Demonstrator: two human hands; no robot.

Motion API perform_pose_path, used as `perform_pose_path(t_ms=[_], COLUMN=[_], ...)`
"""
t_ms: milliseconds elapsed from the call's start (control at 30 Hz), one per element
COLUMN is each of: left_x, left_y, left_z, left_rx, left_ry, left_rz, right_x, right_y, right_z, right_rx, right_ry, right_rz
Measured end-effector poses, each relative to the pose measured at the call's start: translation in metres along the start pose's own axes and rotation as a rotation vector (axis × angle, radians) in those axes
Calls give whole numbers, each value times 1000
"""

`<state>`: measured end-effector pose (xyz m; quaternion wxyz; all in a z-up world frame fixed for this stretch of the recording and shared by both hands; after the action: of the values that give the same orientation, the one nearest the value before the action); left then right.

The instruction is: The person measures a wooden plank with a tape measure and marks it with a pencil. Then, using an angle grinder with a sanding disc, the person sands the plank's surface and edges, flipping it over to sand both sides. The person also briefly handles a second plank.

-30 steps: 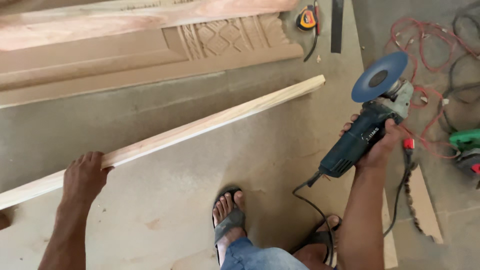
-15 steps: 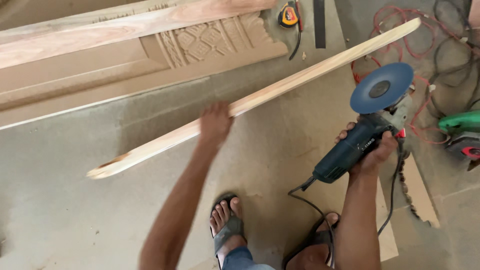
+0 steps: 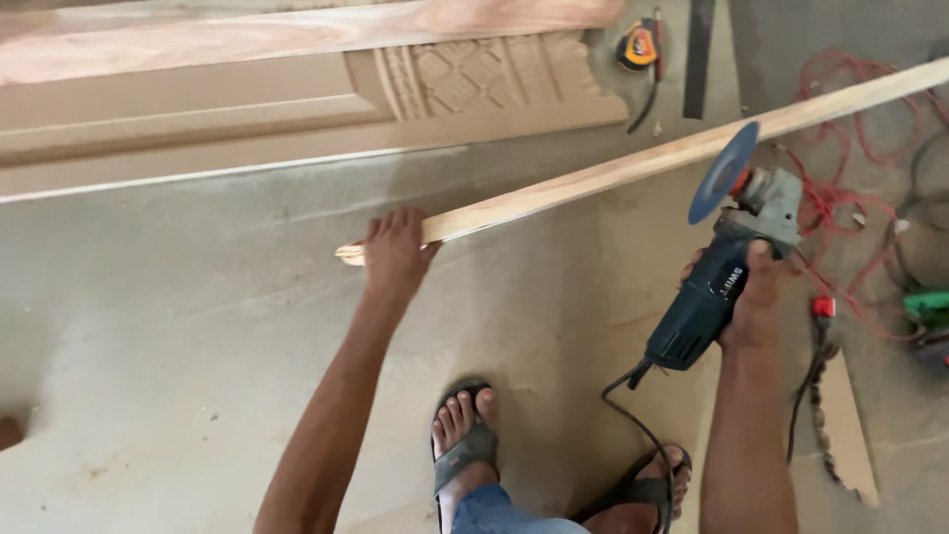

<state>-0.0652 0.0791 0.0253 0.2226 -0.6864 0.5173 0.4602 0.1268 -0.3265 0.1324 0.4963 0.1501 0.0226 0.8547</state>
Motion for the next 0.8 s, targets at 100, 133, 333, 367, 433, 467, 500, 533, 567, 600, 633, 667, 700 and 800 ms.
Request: perform_pose_path(t_ms=[100, 133, 333, 367, 433, 467, 500, 533, 567, 600, 633, 667, 700, 800], left_x=[-19, -23, 2, 4, 11, 16, 20, 23, 25, 26, 28, 30, 31, 35], left_y=[29, 40, 61, 61, 62, 61, 61, 62, 60, 59, 58, 57, 56, 59], left_z=[34, 44, 95, 99, 104, 106, 109, 111, 113, 115, 116, 118, 119, 120], left_rx=[44, 64, -143, -126, -91, -89, -93, -98, -105, -111, -118, -127, -135, -94], left_ry=[92, 122, 647, 641, 631, 641, 649, 658, 675, 691, 709, 734, 757, 718], left_rz=[-199, -283, -209, -233, -273, -262, -258, -255, -248, -241, -233, -229, -226, -268], right_x=[33, 46, 129, 138, 149, 153, 158, 162, 165, 168, 170, 172, 175, 187], right_y=[-11, -13, -24, -27, -28, -27, -28, -29, -30, -31, -31, -32, -33, -33], right_z=[13, 17, 42, 38, 29, 27, 25, 22, 21, 20, 19, 18, 16, 7], right_rx=[84, 118, -61, 18, 188, 208, 221, 235, 243, 251, 260, 262, 263, 261], right_ry=[165, 218, 1192, 1244, 1347, 1378, 1410, 1442, 1448, 1454, 1461, 1472, 1481, 1498], right_rz=[90, 124, 359, 345, 309, 294, 289, 283, 283, 284, 283, 293, 302, 337])
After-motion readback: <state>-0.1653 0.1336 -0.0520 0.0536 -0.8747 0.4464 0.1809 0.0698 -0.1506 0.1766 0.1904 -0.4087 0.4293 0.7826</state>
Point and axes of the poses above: each hand's wrist, its own y-axis away from the middle knuckle, its own x-axis out of the palm, z = x × y, the point moved 4 cm from there along -y, towards the middle knuckle, and after that the axes turned 12 degrees about z, right-handed, at the moved point
